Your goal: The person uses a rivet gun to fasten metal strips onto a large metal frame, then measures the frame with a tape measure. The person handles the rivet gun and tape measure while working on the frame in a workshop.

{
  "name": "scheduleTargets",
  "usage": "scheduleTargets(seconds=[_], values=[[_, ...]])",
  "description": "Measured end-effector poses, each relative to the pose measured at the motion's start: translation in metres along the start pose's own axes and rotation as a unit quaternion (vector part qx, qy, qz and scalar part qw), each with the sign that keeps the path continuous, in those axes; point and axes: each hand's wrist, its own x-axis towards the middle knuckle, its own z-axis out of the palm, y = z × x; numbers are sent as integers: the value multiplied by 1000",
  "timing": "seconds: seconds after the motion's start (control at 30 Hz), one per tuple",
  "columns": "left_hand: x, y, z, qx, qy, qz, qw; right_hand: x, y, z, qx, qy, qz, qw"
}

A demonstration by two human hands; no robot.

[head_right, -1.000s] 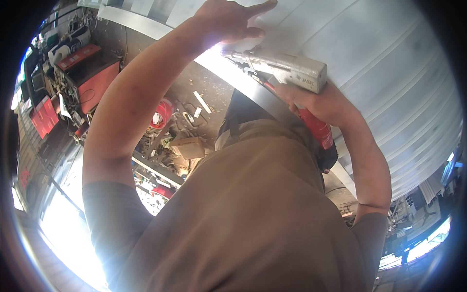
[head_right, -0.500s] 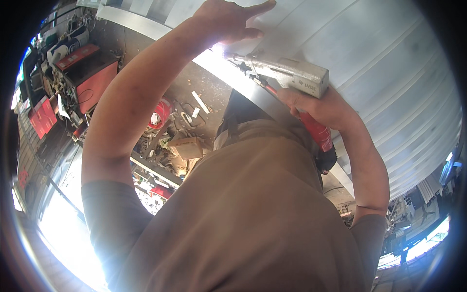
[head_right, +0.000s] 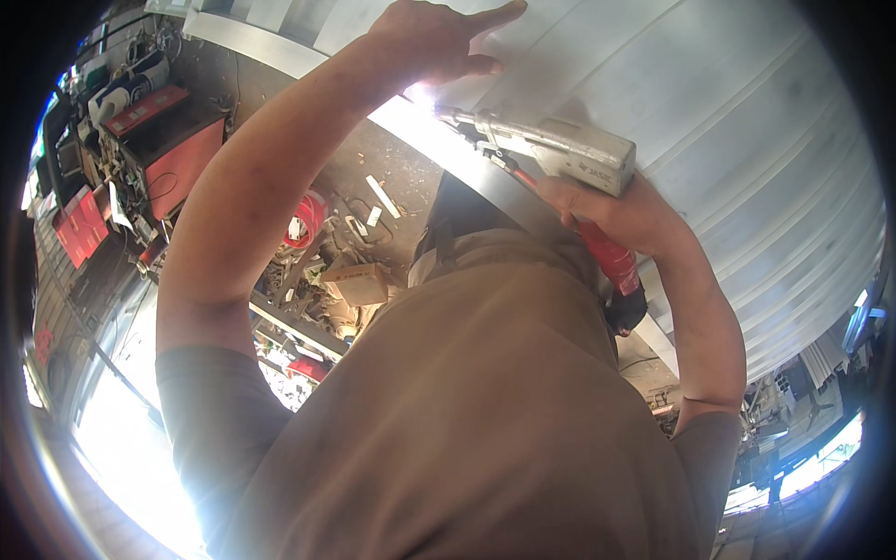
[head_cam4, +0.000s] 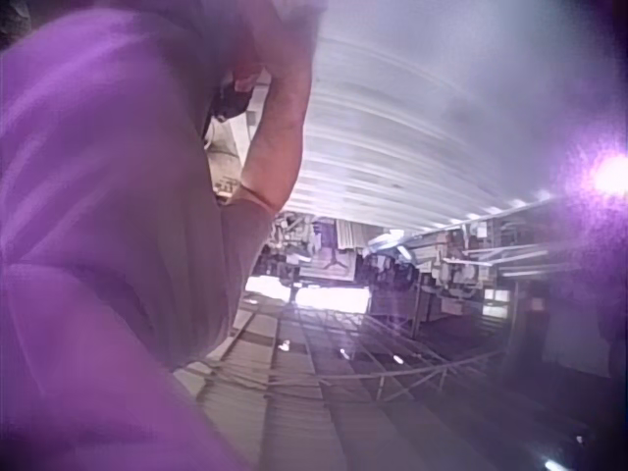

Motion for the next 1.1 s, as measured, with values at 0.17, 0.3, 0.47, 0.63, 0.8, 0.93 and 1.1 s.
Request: scheduleTargets(seconds=[0.17,0.3,0.47,0.63,0.8,0.93,1.1], values=[[-1,6,-5,23,-36,-36,998,-4,3,-1,-6,15,16,1000],[-2,10,-4,29,-25,-29,999,-7,6,-1,-14,15,17,1000],[-7,3,-4,-5,5,15,1000,-8,9,-5,-6,6,20,1000],[0,9,0,54,-6,-18,998,-11,13,-7,-5,6,24,1000],[2,7,4,10,-17,-24,1000,-17,11,-6,21,11,32,999],[5,10,4,38,-22,-31,999,-19,10,-5,21,13,24,999],[6,12,3,55,-29,-38,997,-22,9,-6,22,17,18,999]])
